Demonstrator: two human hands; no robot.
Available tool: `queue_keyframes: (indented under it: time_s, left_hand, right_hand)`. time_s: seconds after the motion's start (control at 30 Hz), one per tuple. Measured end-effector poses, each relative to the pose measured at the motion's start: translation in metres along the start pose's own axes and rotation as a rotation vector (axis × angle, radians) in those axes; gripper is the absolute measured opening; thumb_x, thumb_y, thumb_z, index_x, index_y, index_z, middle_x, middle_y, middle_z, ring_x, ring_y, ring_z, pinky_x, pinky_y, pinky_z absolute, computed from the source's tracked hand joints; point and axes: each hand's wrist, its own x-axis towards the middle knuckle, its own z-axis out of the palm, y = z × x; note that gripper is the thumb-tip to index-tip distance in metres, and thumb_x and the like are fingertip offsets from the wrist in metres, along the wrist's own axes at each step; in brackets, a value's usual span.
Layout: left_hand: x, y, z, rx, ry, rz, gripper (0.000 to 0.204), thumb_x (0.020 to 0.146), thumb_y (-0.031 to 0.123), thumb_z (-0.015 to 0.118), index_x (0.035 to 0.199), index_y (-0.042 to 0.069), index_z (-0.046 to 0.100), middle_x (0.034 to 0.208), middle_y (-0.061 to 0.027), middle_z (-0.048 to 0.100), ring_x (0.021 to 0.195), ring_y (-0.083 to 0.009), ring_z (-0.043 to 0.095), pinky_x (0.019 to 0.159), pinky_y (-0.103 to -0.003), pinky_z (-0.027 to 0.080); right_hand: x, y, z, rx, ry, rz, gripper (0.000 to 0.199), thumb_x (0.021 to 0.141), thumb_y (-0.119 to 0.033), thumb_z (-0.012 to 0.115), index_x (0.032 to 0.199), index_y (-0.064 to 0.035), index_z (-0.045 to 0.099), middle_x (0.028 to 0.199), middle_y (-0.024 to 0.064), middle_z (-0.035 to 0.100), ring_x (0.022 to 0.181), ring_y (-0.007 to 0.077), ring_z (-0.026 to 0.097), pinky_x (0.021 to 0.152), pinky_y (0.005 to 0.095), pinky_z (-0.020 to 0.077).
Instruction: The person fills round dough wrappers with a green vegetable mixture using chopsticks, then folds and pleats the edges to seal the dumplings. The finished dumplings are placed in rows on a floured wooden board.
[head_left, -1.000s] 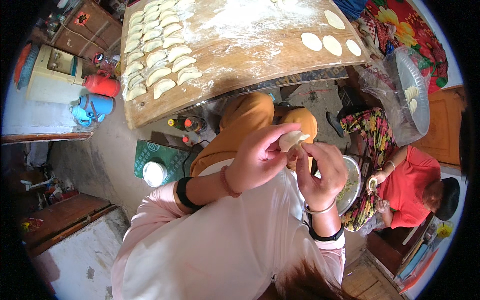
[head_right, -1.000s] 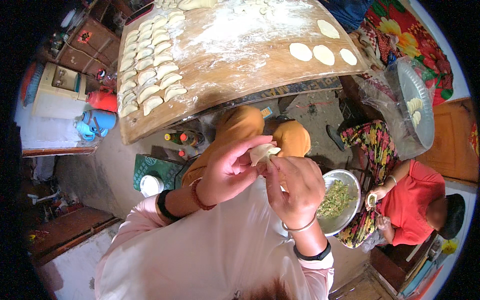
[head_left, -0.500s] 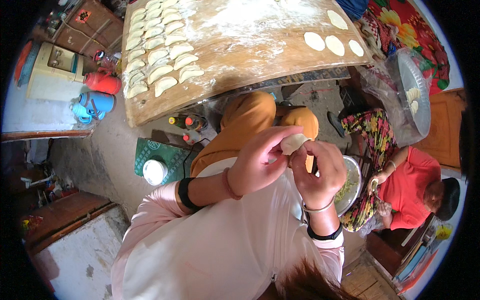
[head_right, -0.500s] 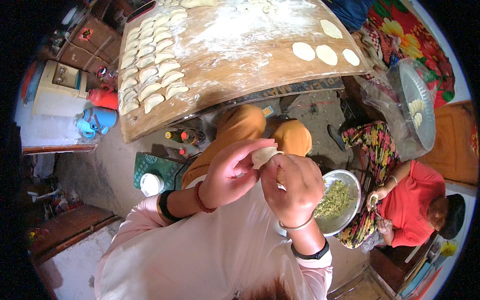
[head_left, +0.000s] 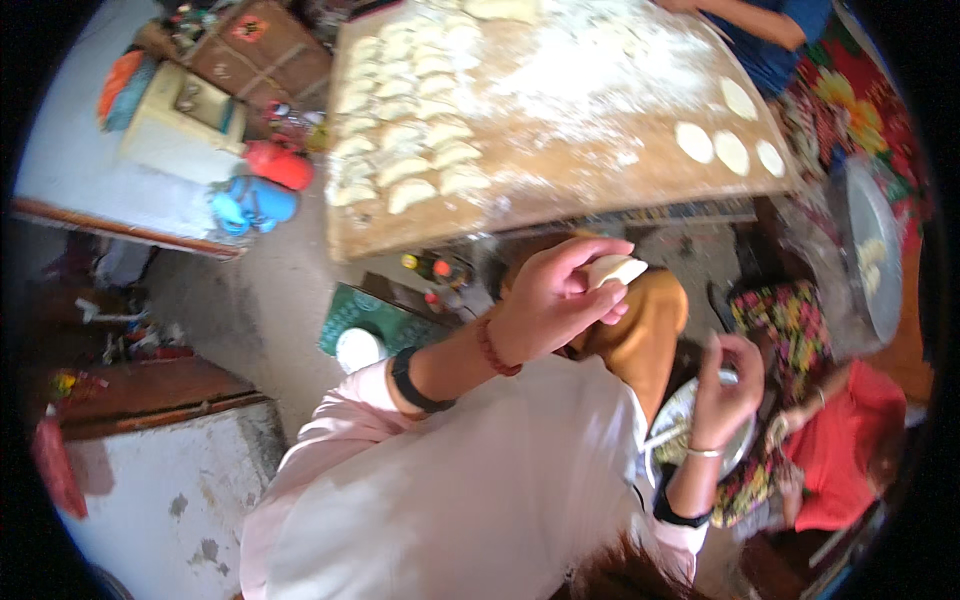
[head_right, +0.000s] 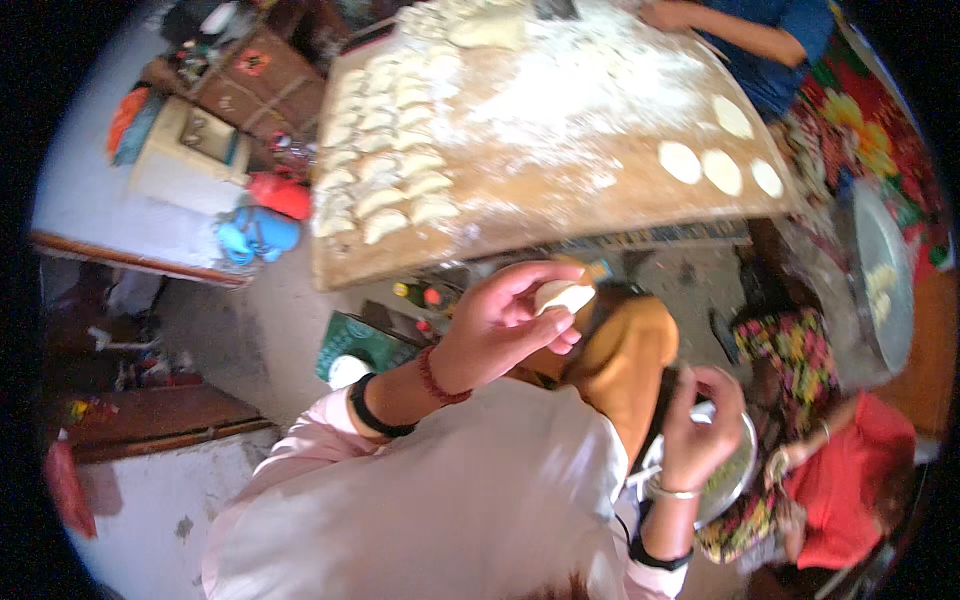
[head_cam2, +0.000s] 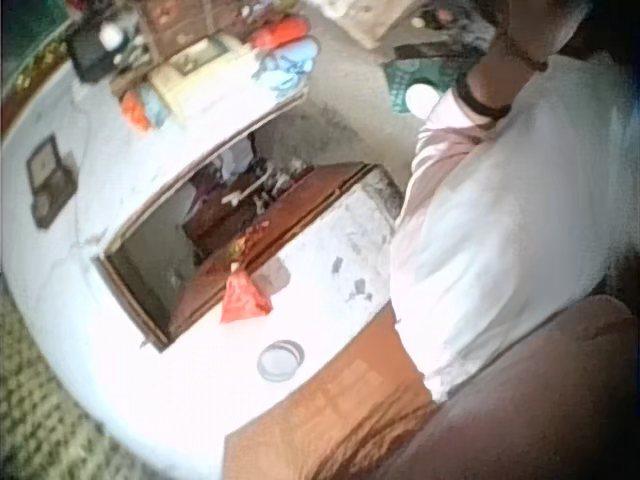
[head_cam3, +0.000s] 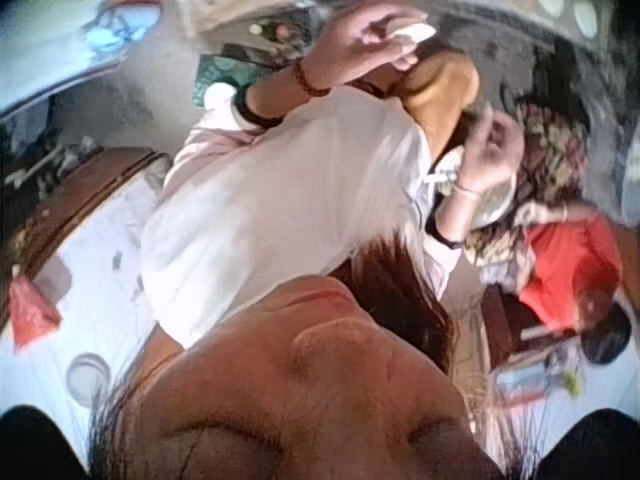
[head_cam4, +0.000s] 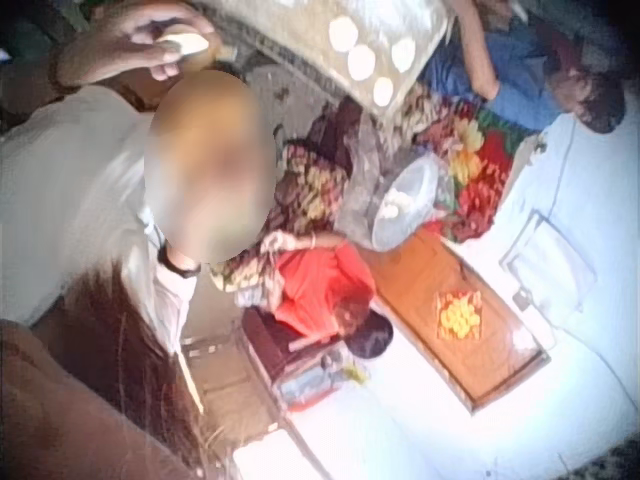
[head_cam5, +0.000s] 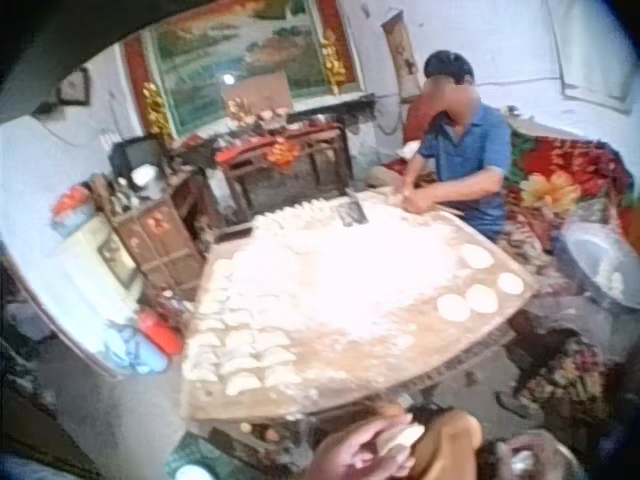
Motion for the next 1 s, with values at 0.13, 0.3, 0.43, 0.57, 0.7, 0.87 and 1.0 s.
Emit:
queue_keyframes:
  time_s: [0.13,0.3,0.43,0.57,0.7,0.87,1.0]
  left_hand:
    - [0.047,0.043,-0.044,0.254,0.032,0.136,0.035,0.094,0.002,0.061,0.128,-0.002,0.054,0.094,-0.0069,0.065,0.084,-0.0113,0.067,0.071,-0.024,0.057]
    - [0.126,0.113,-0.117,0.513,0.387,0.221,0.030,0.091,0.002,0.065,0.120,-0.002,0.060,0.095,-0.0098,0.068,0.073,-0.0142,0.069,0.066,-0.026,0.058]
    - [0.189,0.140,-0.175,0.503,0.546,0.072,0.038,0.087,0.005,0.070,0.122,-0.004,0.059,0.092,-0.0096,0.069,0.071,-0.0165,0.070,0.058,-0.028,0.058]
    - [0.241,0.128,-0.219,0.871,0.646,-0.170,0.037,0.088,0.007,0.069,0.122,-0.004,0.060,0.083,-0.0085,0.068,0.065,-0.0142,0.068,0.055,-0.026,0.055]
    - [0.284,0.100,-0.248,1.014,0.551,-0.196,0.034,0.087,0.010,0.069,0.119,0.000,0.064,0.083,-0.0073,0.069,0.060,-0.0120,0.066,0.052,-0.025,0.052]
    - [0.309,0.067,-0.281,1.123,0.433,-0.133,0.041,0.084,0.018,0.075,0.121,0.005,0.065,0.095,-0.0082,0.072,0.077,-0.0171,0.070,0.067,-0.028,0.056]
    - [0.308,0.076,-0.309,1.592,0.282,-0.178,0.049,0.078,0.016,0.080,0.124,0.006,0.065,0.100,-0.0070,0.069,0.076,-0.0124,0.064,0.066,-0.027,0.052]
  right_hand:
    - [-0.010,0.045,-0.006,-0.062,-0.065,0.121,0.016,0.088,-0.007,0.070,0.079,0.0008,0.059,0.072,0.0083,0.059,0.063,0.0179,0.055,0.060,0.0309,0.0458]
    - [-0.034,0.085,-0.006,0.127,-0.084,0.258,0.012,0.090,-0.009,0.068,0.091,0.0013,0.060,0.079,0.0112,0.059,0.069,0.0195,0.058,0.063,0.0325,0.0471]
    - [-0.042,0.105,-0.010,-0.043,-0.286,0.199,0.019,0.090,-0.011,0.067,0.100,0.0035,0.061,0.083,0.0150,0.061,0.071,0.0258,0.060,0.068,0.0354,0.0495]
    - [-0.046,0.115,-0.003,-0.138,-0.304,0.169,0.013,0.089,-0.008,0.064,0.096,0.0024,0.062,0.082,0.0156,0.062,0.070,0.0273,0.060,0.067,0.0361,0.0491]
    - [-0.045,0.122,0.005,-0.145,-0.326,0.259,0.010,0.089,-0.007,0.063,0.093,0.0021,0.063,0.081,0.0162,0.062,0.069,0.0284,0.061,0.065,0.0371,0.0495]
    - [-0.041,0.135,0.014,-0.129,-0.368,0.314,0.013,0.090,-0.008,0.063,0.094,0.0043,0.063,0.081,0.0176,0.062,0.070,0.0290,0.060,0.064,0.0373,0.0496]
    - [-0.038,0.147,0.021,-0.125,-0.407,0.333,0.015,0.092,-0.009,0.062,0.096,0.0047,0.063,0.083,0.0179,0.062,0.070,0.0295,0.061,0.065,0.0369,0.0497]
